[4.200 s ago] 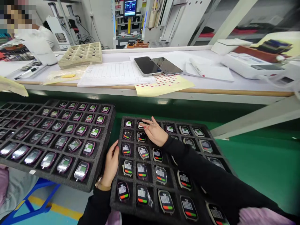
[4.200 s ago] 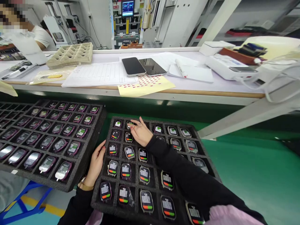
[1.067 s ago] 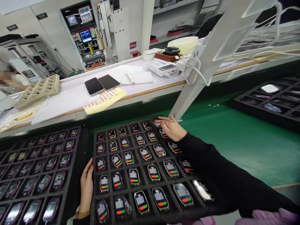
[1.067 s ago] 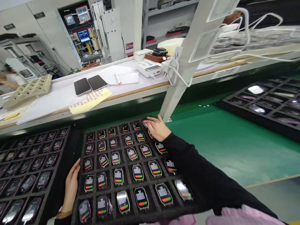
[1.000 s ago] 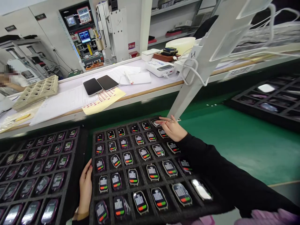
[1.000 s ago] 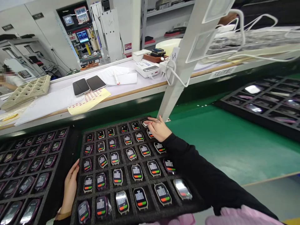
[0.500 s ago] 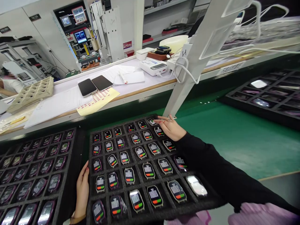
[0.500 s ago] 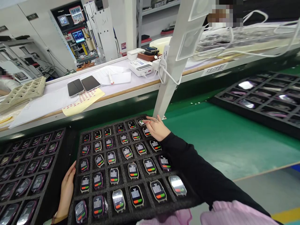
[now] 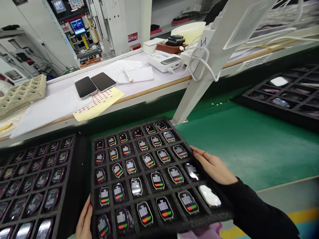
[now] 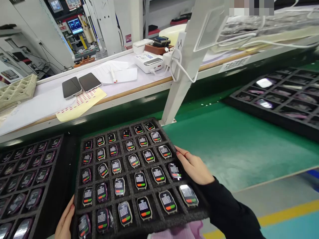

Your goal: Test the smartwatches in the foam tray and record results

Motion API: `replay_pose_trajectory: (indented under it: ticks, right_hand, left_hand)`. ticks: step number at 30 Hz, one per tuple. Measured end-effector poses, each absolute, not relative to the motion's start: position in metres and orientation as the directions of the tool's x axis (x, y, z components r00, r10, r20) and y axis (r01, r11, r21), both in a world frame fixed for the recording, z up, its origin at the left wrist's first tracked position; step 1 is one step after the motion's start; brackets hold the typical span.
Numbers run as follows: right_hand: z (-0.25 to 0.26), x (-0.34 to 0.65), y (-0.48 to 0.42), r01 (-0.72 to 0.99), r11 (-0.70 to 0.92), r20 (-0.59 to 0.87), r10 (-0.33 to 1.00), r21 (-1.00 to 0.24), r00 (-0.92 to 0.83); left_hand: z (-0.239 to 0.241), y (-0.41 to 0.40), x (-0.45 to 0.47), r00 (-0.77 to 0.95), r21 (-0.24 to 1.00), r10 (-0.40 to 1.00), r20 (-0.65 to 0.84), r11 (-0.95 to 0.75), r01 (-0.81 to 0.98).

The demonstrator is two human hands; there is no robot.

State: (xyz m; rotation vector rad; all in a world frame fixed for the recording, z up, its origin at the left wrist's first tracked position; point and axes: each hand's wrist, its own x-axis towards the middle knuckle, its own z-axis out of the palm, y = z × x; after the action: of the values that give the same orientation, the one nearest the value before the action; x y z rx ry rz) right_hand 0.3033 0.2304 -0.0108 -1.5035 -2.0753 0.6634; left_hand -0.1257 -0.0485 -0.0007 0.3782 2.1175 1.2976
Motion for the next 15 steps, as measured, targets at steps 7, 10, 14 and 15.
replay_pose_trajectory:
  ticks: [7,10,14,15]
  right_hand:
    - [0.010,0.265,0.255,0.646,0.515,0.334,0.857,-0.563,-0.392]
    - [0.014,0.256,0.257,0.602,0.623,0.386,0.782,-0.500,-0.489]
    - [0.013,0.252,0.259,0.620,0.663,0.386,0.749,-0.419,-0.539]
    - [0.013,0.251,0.259,0.628,0.664,0.373,0.747,-0.405,-0.550]
  left_hand:
    - [0.013,-0.024,-0.123,-0.795,0.874,0.522,-0.310,0.485,-0.023]
    - [0.013,-0.022,-0.122,-0.797,0.880,0.523,-0.302,0.474,-0.022]
    - [0.014,-0.022,-0.120,-0.798,0.881,0.514,-0.315,0.470,-0.044]
    - [0.015,-0.021,-0.120,-0.794,0.879,0.515,-0.323,0.475,-0.049]
